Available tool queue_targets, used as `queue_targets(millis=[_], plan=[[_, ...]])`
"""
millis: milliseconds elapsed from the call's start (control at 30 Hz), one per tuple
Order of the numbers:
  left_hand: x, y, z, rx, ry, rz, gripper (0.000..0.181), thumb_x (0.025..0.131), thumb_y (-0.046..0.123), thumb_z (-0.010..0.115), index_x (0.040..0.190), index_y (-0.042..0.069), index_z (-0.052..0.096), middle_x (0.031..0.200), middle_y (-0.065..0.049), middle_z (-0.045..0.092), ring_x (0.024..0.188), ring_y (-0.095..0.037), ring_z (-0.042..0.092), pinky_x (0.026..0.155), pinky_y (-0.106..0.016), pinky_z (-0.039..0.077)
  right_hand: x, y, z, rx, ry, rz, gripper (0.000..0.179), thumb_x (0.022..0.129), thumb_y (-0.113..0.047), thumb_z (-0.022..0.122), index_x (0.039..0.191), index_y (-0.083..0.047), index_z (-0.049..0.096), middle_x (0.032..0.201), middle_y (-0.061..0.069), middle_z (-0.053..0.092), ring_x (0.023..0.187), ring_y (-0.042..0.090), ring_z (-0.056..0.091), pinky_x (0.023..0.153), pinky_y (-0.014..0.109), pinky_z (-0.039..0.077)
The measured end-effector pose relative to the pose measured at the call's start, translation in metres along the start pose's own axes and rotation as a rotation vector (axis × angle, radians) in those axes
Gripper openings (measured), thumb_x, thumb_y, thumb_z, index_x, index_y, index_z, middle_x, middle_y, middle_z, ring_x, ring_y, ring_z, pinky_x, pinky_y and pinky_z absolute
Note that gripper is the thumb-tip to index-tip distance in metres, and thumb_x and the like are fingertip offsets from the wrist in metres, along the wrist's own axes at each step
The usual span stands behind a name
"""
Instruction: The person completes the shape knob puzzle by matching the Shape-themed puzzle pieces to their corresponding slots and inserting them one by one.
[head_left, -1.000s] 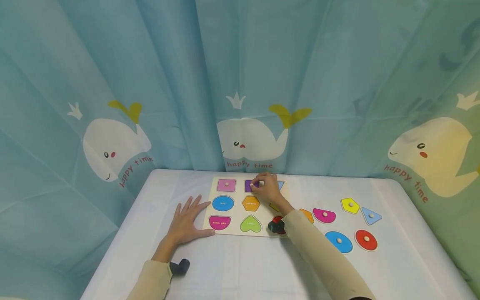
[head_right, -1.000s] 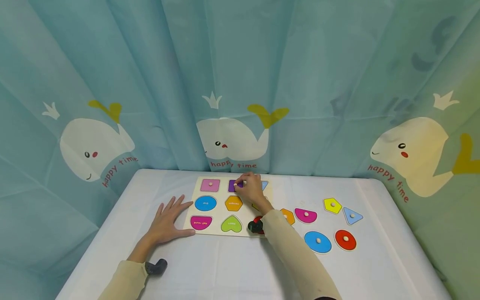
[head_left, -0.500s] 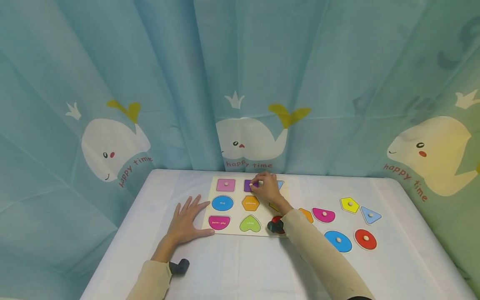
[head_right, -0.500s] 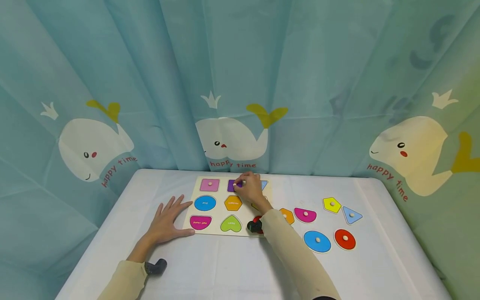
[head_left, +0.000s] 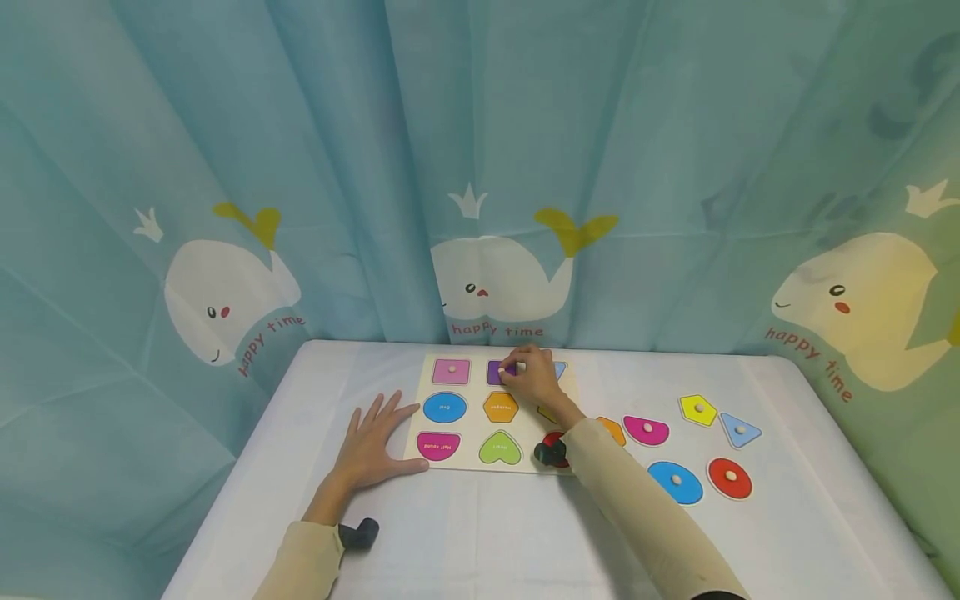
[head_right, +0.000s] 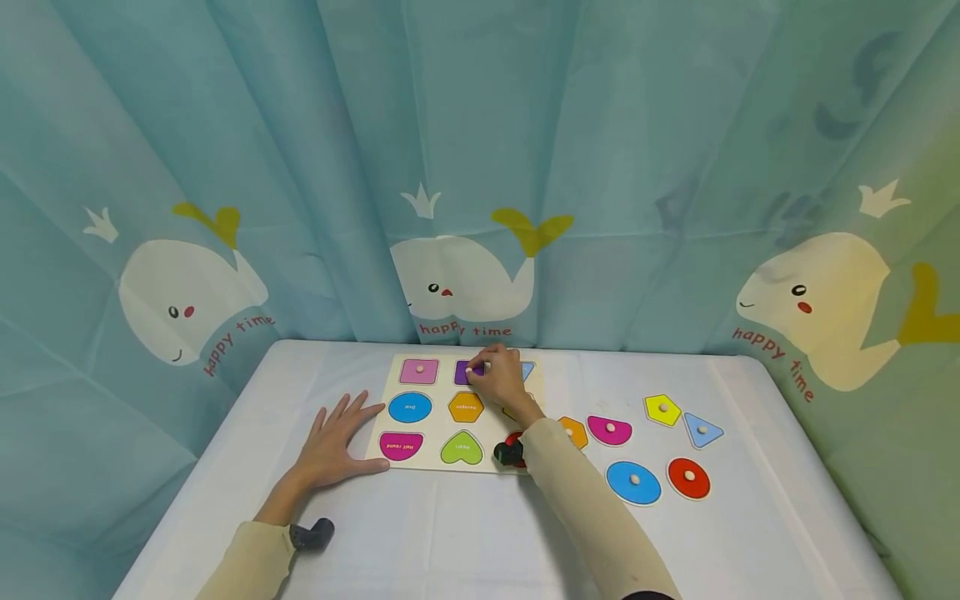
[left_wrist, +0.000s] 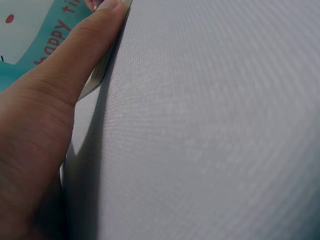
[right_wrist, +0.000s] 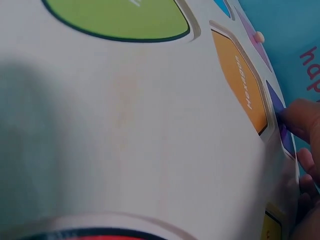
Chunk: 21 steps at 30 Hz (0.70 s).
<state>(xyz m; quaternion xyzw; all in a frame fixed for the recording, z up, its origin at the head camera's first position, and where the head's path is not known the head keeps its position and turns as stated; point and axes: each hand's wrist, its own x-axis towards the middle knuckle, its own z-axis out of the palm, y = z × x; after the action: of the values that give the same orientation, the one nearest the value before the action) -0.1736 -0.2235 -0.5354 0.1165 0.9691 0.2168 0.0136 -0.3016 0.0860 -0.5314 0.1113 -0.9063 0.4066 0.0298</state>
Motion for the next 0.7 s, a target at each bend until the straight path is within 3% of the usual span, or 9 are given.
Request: queue_targets(millis=[267,433,700], plan=[[-0.001,0.000,0.000,-0.006,-0.007,-0.006,0.099,0.072,0.067,0.079,0.154,0.022,0.048,0.168,-0.014,0.027,0.156,-0.043,0.012,0.120,-0.071,0.002,0.000,0.000,-0.012,-0.012,-0.096,-0.060,0.014,0.093,-0.019,0.076,0.104,-0.012,0.079,0.122,0.012,0.066,0.119,0.034,0.048,0.103,0.052,0.037],[-0.003,0.000,0.001,-0.019,0.027,0.011,0.100,0.070,0.068,0.080,0.153,0.021,0.050,0.167,-0.014,0.029,0.155,-0.044,0.015,0.120,-0.071,0.003,-0.001,-0.003,-0.027,-0.069,-0.165,-0.111,0.023,0.094,-0.022,0.076,0.114,-0.011,0.076,0.117,0.008,0.067,0.111,0.029,0.054,0.098,0.049,0.045],[-0.002,-0.002,0.003,-0.013,0.034,0.019,0.101,0.070,0.068,0.080,0.154,0.022,0.049,0.168,-0.013,0.029,0.155,-0.043,0.015,0.120,-0.070,0.003,-0.013,-0.008,-0.060,-0.111,-0.174,-0.203,0.030,0.091,-0.016,0.078,0.118,-0.004,0.074,0.122,0.016,0.068,0.110,0.037,0.062,0.098,0.051,0.051]])
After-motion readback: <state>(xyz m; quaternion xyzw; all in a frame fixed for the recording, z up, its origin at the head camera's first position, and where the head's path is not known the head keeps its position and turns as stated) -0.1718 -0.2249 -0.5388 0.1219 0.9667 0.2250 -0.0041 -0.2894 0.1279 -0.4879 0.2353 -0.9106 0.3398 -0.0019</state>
